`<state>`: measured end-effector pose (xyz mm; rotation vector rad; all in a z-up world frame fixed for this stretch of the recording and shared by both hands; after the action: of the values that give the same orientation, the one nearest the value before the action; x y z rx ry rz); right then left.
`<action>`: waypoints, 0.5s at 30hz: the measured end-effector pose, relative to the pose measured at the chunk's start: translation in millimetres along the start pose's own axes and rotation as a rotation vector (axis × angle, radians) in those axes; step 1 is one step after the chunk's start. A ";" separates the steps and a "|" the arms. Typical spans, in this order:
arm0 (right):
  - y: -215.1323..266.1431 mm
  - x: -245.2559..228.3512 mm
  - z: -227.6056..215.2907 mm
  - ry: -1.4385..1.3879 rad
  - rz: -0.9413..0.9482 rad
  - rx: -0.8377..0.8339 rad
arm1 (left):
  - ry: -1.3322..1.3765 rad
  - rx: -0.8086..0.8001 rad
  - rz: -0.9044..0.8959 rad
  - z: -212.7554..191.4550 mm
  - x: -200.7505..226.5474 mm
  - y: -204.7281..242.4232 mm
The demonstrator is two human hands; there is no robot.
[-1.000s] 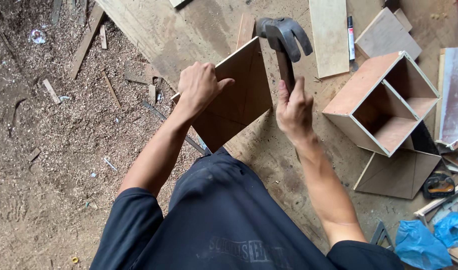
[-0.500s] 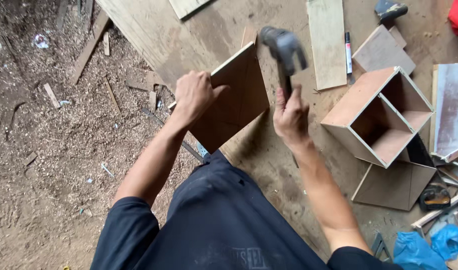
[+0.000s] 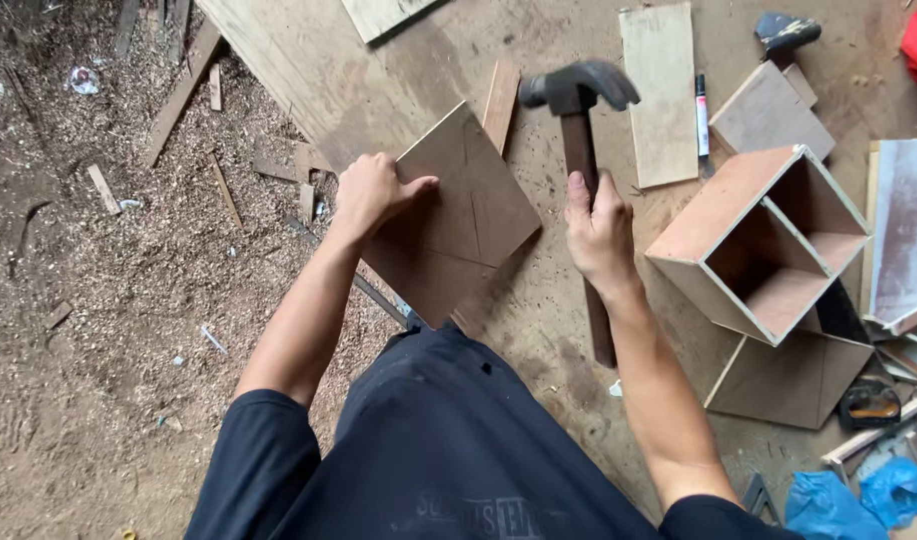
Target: The person uses a hammer to drive nails into a square wooden board with diagonal lines, repeatedly lifting and repositioning the board. A partially assembled wooden box sits nearby on the workbench.
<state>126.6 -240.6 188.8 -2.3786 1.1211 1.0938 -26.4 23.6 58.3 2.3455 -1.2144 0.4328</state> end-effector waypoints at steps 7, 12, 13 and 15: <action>-21.0 48.3 62.8 -0.088 0.229 -0.066 | 0.113 -0.214 -0.169 57.9 -17.5 -6.3; -28.8 97.0 113.3 0.186 0.351 -0.282 | 0.126 -0.200 -0.176 55.6 -10.7 -14.1; -30.6 95.7 104.3 0.167 0.286 -0.213 | 0.122 -0.201 -0.171 56.7 -9.3 -14.2; -29.5 87.2 82.5 0.127 0.153 -0.086 | 0.115 -0.205 -0.173 59.0 -9.8 -11.9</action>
<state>142.0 -223.4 67.5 -2.4936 1.3440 1.0716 -18.2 4.8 0.8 2.1956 -0.9467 0.3612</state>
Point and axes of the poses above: each hand's wrist, its own y-axis away from the middle knuckle, its own z-axis out of the palm, x = y × z, the point moved 10 cm from there along -y, towards the middle knuckle, and after that the axes turned 4 degrees about -x, right-handed, at the moved point
